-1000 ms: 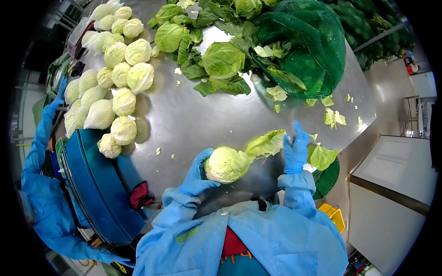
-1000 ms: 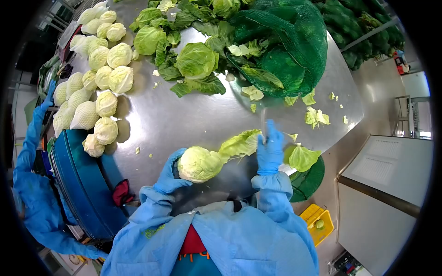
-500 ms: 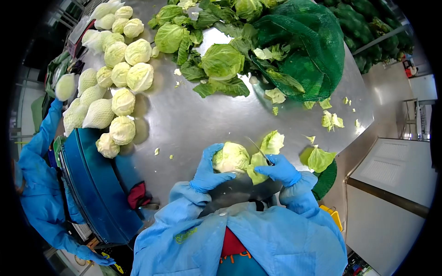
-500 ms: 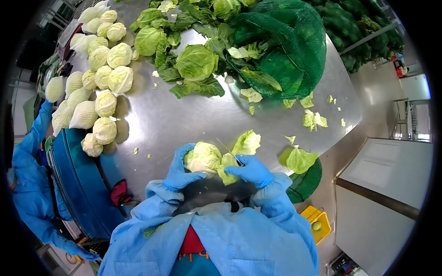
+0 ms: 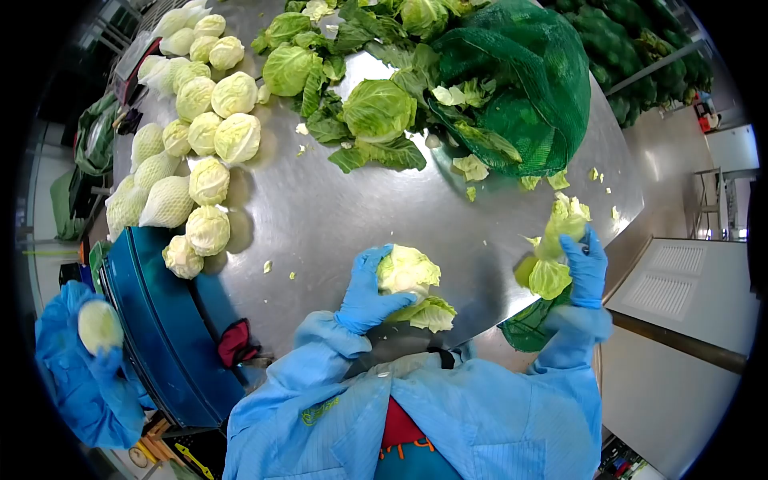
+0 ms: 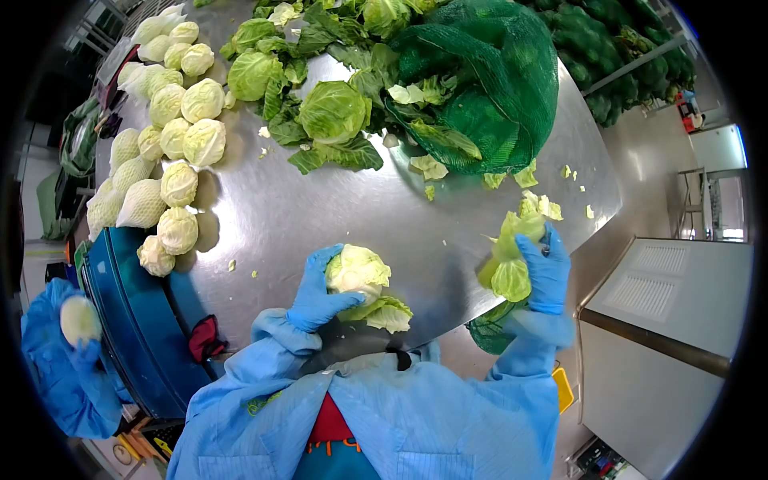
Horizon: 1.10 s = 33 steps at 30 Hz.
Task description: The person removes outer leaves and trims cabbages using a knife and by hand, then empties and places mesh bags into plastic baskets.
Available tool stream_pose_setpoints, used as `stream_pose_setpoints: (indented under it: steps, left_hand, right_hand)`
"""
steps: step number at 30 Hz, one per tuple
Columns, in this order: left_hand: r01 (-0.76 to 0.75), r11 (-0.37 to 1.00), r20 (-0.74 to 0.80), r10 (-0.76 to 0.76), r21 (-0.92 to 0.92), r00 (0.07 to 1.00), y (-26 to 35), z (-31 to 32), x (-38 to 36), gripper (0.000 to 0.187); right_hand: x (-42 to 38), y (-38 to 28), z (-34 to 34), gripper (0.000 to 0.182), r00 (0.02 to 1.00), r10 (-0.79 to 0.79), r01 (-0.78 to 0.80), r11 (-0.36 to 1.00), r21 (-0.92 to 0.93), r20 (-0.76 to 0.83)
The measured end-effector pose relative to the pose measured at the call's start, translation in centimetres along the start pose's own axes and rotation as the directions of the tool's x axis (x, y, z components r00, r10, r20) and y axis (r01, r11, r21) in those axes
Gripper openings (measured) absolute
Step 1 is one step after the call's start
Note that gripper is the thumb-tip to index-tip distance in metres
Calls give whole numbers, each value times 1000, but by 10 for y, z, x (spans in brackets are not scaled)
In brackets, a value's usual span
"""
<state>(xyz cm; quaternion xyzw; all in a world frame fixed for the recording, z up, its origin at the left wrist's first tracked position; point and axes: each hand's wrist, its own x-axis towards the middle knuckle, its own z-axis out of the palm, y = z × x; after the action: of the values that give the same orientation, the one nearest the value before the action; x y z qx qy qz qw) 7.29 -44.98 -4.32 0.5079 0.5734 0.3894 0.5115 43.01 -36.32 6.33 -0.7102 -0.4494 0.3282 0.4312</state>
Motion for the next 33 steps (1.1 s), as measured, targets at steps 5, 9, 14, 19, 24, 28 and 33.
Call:
stream_pose_setpoints:
  steps: [5,9,14,19,24,28,33]
  left_hand:
    - [-20,997,-65,25,79,998,14,15,-5,93]
    - [14,1000,-47,-14,1,999,16,23,-4,99]
    - [-14,978,-48,24,209,999,10,30,-2,101]
    - [103,991,-36,-101,84,994,4,25,4,107]
    - [282,879,138,-247,-385,959,5,-30,14,106]
    - [87,995,50,-85,-50,995,-16,-63,9,86]
    - [-88,897,-10,103,432,995,-3,-39,13,76]
  right_hand:
    - [-45,49,77,46,914,138,-141,990,-20,382]
    - [-89,38,131,42,743,260,-342,939,16,617]
    - [-100,22,120,40,697,283,-349,937,-34,659]
    - [-107,-30,92,33,566,29,-653,626,426,824]
    - [-119,52,110,41,809,381,-574,680,457,448]
    - [-167,55,146,44,406,503,-860,492,133,763]
    - [-123,94,169,52,781,454,-625,577,526,430]
